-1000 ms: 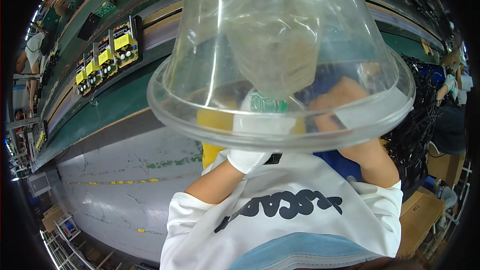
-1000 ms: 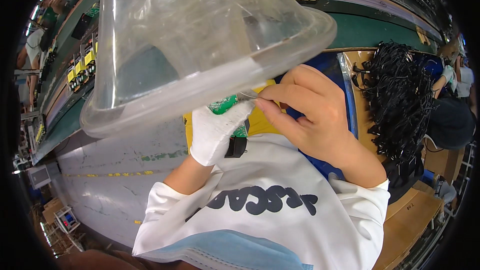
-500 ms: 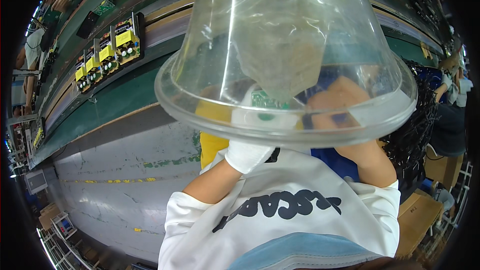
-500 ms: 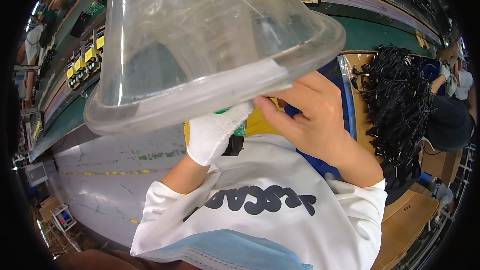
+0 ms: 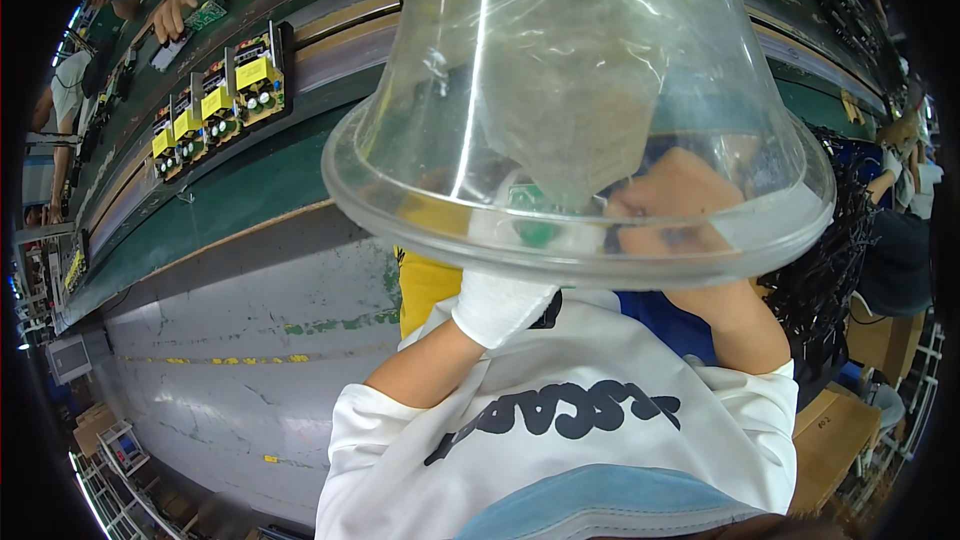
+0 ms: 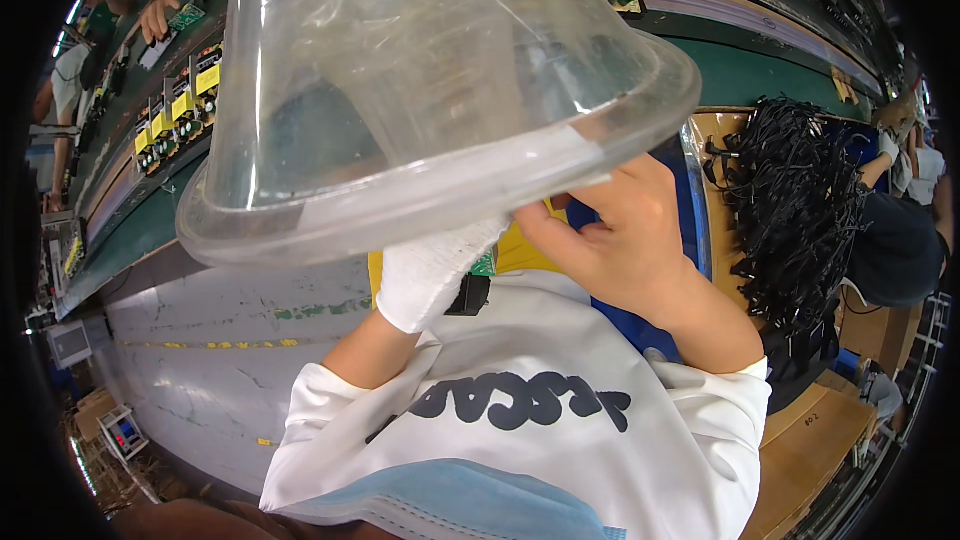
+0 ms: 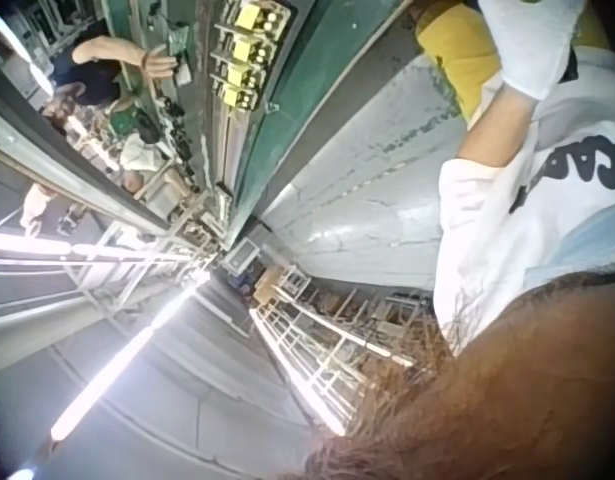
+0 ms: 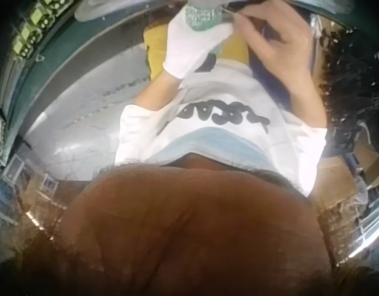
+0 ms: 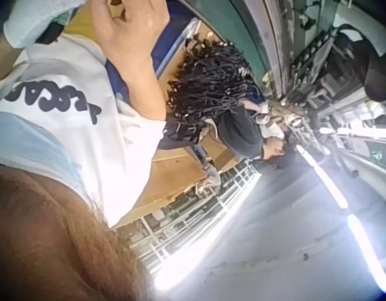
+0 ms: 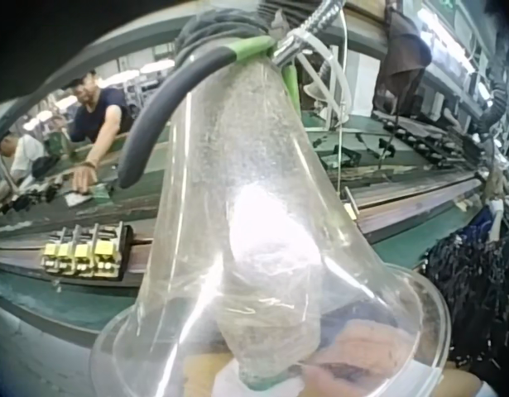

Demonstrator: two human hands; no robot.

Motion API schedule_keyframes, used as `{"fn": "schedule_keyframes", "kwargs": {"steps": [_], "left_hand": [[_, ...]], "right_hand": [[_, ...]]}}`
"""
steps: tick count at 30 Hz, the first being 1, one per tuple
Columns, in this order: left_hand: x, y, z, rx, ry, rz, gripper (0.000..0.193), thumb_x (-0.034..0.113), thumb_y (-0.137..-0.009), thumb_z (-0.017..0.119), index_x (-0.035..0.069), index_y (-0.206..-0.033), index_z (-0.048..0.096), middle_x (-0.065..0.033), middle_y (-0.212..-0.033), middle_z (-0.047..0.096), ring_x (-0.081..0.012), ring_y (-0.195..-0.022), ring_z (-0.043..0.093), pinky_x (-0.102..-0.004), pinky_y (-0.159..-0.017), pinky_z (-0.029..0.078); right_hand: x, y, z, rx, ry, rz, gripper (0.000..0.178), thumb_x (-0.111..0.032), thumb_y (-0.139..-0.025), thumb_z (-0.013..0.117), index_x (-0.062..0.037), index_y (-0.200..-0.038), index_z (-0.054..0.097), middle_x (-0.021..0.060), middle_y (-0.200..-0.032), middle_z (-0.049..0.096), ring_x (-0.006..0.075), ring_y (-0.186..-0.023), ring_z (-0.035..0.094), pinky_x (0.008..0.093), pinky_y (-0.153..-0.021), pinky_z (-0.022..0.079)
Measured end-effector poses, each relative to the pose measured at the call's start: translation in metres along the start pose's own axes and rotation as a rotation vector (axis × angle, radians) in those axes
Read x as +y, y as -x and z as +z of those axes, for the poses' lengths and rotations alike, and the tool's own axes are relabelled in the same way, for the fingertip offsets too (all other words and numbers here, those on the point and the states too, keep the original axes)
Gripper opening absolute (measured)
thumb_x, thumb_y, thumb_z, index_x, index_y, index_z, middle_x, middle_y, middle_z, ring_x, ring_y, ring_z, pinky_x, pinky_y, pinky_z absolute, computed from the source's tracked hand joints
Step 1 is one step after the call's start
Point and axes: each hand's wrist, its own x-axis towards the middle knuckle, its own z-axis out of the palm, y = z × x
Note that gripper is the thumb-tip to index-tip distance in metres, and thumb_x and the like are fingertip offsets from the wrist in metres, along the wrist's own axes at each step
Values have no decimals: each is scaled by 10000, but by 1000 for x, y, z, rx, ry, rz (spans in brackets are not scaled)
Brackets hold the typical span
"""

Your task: The person takes circuit boards from a conveyor belt, connects power cords to them under an exhaust hood, and places the assembled units back onto the conveyor belt.

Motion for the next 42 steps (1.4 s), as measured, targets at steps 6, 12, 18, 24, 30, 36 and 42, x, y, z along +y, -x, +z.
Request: {"fn": "schedule_keyframes", "kwargs": {"steps": [6, 12, 18, 24, 30, 36, 42], "left_hand": [[-17, 11, -4, -108, -378, 93, 299, 186, -841, 717, 41, -1088, 632, -71, -1002, 655, -169, -886, 600, -303, -759, 496], [-20, 8, -2, -74, -244, 61, 307, 150, -843, 711, 39, -1115, 621, -81, -1045, 644, -179, -930, 599, -313, -792, 500], [-11, 3, -3, -46, -146, 57, 320, 128, -838, 715, 27, -1123, 608, -84, -1065, 637, -171, -938, 596, -306, -799, 502], [-3, 2, -5, -63, -35, 33, 317, 127, -840, 715, 21, -1119, 608, -79, -1058, 636, -157, -921, 590, -296, -791, 500], [1, 1, -3, -33, 38, 39, 306, 145, -850, 709, 23, -1111, 608, -64, -1027, 637, -141, -879, 583, -280, -753, 500], [-3, 6, -4, -95, 173, -115, 207, 166, -866, 647, 67, -1048, 639, -63, -978, 648, -194, -863, 606, -326, -723, 495], [-1, 8, -7, -70, -20, 26, 280, 140, -861, 682, 32, -1110, 611, -78, -1042, 634, -173, -925, 583, -323, -812, 494]], "right_hand": [[1, 9, -13, -37, 73, 72, 219, 40, -676, 710, -12, -888, 695, 91, -791, 646, 190, -644, 593, 274, -585, 454], [3, 10, -16, -27, 157, -122, 254, 45, -641, 740, -29, -881, 704, 103, -845, 662, 252, -682, 612, 306, -633, 472], [0, 10, -9, 16, 115, -60, 252, 33, -635, 750, -33, -874, 702, 104, -867, 663, 287, -753, 611, 333, -665, 478], [0, 8, -9, 2, 99, -66, 250, 32, -633, 747, -35, -869, 699, 104, -862, 658, 292, -751, 607, 338, -666, 476], [2, 6, -6, 15, 122, -93, 246, 32, -628, 740, -35, -862, 702, 105, -862, 657, 288, -742, 610, 336, -650, 479], [-1, 5, -8, -5, 95, -53, 256, 32, -624, 732, -25, -872, 702, 115, -885, 663, 293, -767, 625, 335, -673, 494], [1, 3, -5, -29, 118, -55, 252, 4, -625, 754, -33, -869, 703, 122, -902, 666, 307, -772, 629, 344, -680, 500]]}}
